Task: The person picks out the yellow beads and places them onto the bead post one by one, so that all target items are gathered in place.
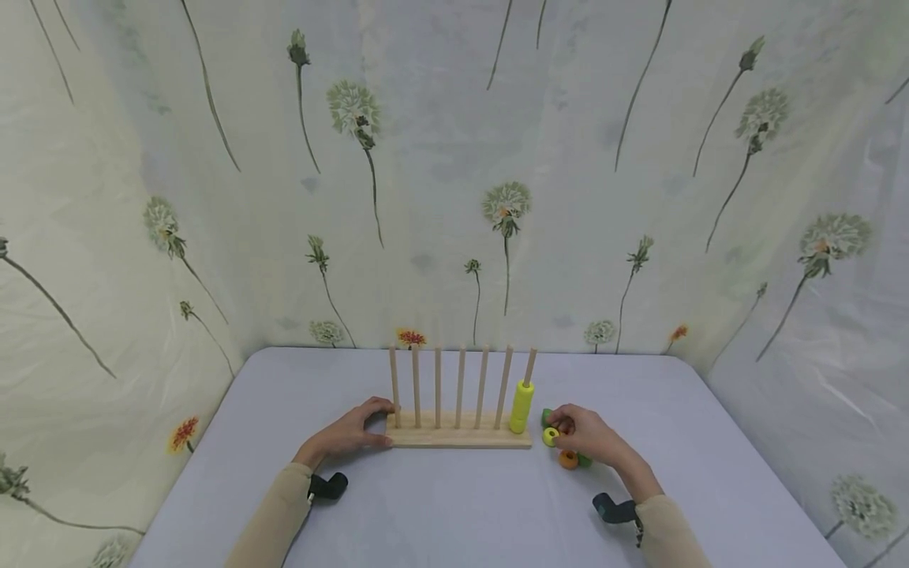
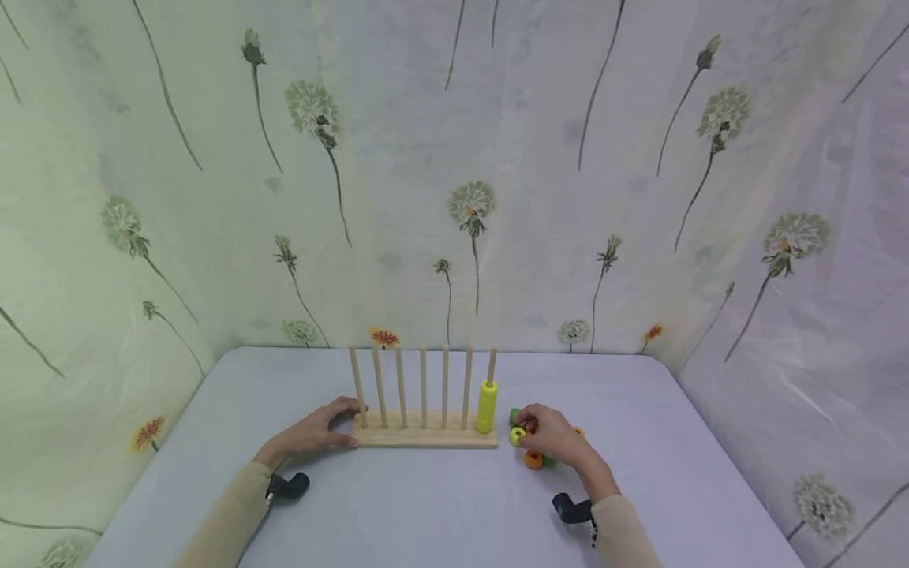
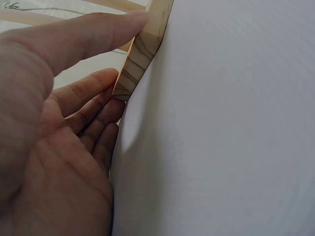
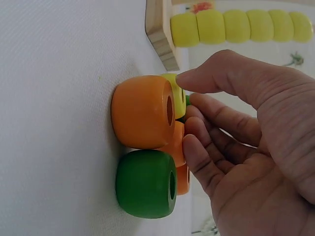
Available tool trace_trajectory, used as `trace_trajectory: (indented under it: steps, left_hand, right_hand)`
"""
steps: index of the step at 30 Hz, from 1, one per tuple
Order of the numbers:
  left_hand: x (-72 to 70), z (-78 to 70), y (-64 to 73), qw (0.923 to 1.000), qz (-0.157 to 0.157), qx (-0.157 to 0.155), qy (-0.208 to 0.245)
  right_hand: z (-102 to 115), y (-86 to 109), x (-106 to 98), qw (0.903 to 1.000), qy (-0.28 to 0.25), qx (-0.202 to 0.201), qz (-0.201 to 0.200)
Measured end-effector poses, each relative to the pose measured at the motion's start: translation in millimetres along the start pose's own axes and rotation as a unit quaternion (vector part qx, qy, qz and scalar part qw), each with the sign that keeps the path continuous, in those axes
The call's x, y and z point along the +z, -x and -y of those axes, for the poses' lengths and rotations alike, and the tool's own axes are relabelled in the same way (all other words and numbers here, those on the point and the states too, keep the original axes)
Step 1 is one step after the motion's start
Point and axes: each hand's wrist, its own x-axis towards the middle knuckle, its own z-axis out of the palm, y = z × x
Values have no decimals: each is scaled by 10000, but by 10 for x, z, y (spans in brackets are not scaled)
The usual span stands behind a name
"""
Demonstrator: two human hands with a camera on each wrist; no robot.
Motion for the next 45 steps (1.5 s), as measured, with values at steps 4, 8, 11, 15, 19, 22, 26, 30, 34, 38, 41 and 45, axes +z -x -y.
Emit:
trace_trajectory:
  steps: [4, 8, 11, 15, 19, 22, 26, 30, 34, 38, 41, 45]
  left_hand:
    - [3, -15, 16, 9999, -7, -86, 82]
    - [3, -19, 24, 9999, -12, -124, 90]
    - [3, -19, 26, 9999, -12, -115, 77]
    - [2, -14, 22, 9999, -20, -106, 112]
    - [0, 0, 11, 9999, -12, -95, 110]
    - [0, 6, 7, 9999, -5, -87, 96]
    - [0, 3, 7, 10000, -14, -71, 69]
    - [0, -5, 5, 10000, -3, -64, 57]
    - [0, -17, 13, 9999, 12, -101, 57]
    - [1, -22, 13, 10000, 5, -74, 35]
    - [1, -18, 9, 10000, -4, -58, 39]
    - [3, -11, 12, 9999, 3, -124, 105]
  right_hand:
    - [18, 0, 27, 9998, 210, 18, -12]
    - [41, -14, 42, 9994, 335, 37, -65]
    - [50, -22, 48, 9990, 431, 43, -80]
    - [31, -37, 56, 9984, 565, 61, -73]
    - [14, -47, 61, 9984, 548, 75, -83]
    - [1, -49, 71, 9987, 472, 129, -133]
    - [-28, -49, 88, 9992, 309, 120, -218]
    - [-65, -52, 100, 9995, 173, 73, -267]
    - [-91, -53, 104, 9994, 127, 109, -292]
    - [-91, -45, 94, 9994, 32, 135, -306]
    - [-82, -26, 78, 9995, -56, 70, -318]
    - [-88, -3, 61, 9994, -75, -14, -330]
